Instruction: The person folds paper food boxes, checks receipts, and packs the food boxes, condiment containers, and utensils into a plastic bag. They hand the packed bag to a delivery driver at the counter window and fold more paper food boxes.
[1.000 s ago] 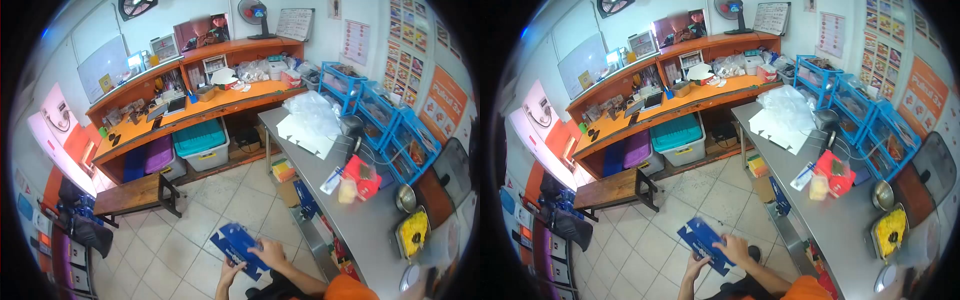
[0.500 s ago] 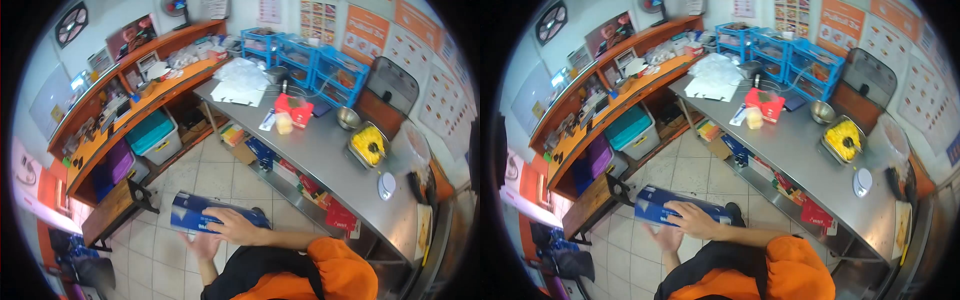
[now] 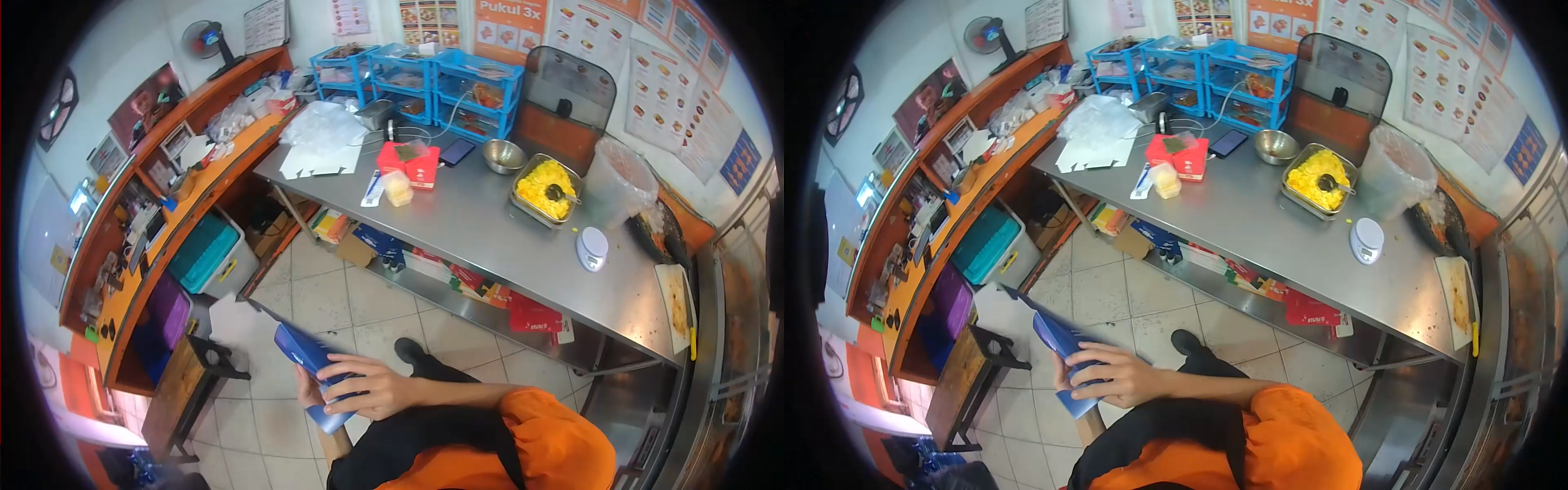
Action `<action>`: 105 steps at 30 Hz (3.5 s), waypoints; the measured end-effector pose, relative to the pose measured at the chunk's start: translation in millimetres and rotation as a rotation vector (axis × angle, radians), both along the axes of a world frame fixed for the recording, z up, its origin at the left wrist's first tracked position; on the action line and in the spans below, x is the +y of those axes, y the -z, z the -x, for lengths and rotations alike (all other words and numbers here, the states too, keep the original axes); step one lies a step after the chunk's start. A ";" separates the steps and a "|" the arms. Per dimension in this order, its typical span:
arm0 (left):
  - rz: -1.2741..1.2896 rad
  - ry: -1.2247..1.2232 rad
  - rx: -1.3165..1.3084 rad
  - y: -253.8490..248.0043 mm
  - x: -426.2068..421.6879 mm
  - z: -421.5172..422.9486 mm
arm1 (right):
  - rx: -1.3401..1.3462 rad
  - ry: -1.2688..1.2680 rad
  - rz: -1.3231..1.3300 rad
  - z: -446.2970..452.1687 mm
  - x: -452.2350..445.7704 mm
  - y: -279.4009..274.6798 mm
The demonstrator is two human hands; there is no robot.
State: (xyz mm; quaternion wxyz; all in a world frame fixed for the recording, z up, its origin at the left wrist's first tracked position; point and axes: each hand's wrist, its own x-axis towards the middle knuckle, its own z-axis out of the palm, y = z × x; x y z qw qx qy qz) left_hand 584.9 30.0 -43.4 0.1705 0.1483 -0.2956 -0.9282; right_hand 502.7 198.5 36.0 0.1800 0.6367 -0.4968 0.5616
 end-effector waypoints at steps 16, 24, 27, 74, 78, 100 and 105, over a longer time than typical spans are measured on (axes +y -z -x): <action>0.094 0.295 0.321 -50.2 166.7 195.4 | -0.159 0.080 -0.017 155.6 137.7 -53.4; -0.225 0.488 0.274 -41.1 240.1 253.7 | -0.102 0.994 -0.025 209.0 175.3 -12.4; 0.135 0.386 0.239 -57.5 227.9 274.4 | -0.159 0.956 -0.186 211.2 206.9 -22.5; 1.020 1.501 0.377 -144.8 169.2 418.2 | -1.327 0.927 0.621 167.6 266.8 16.0; 1.075 1.618 0.228 -160.6 166.8 409.5 | -1.910 1.111 -0.573 152.8 275.3 7.8; 0.846 2.202 0.494 -93.7 223.4 402.9 | -0.873 0.955 -0.482 152.9 225.0 -63.4; 0.440 1.716 0.029 -107.5 229.0 398.4 | -0.478 1.488 -0.200 152.7 189.2 -50.4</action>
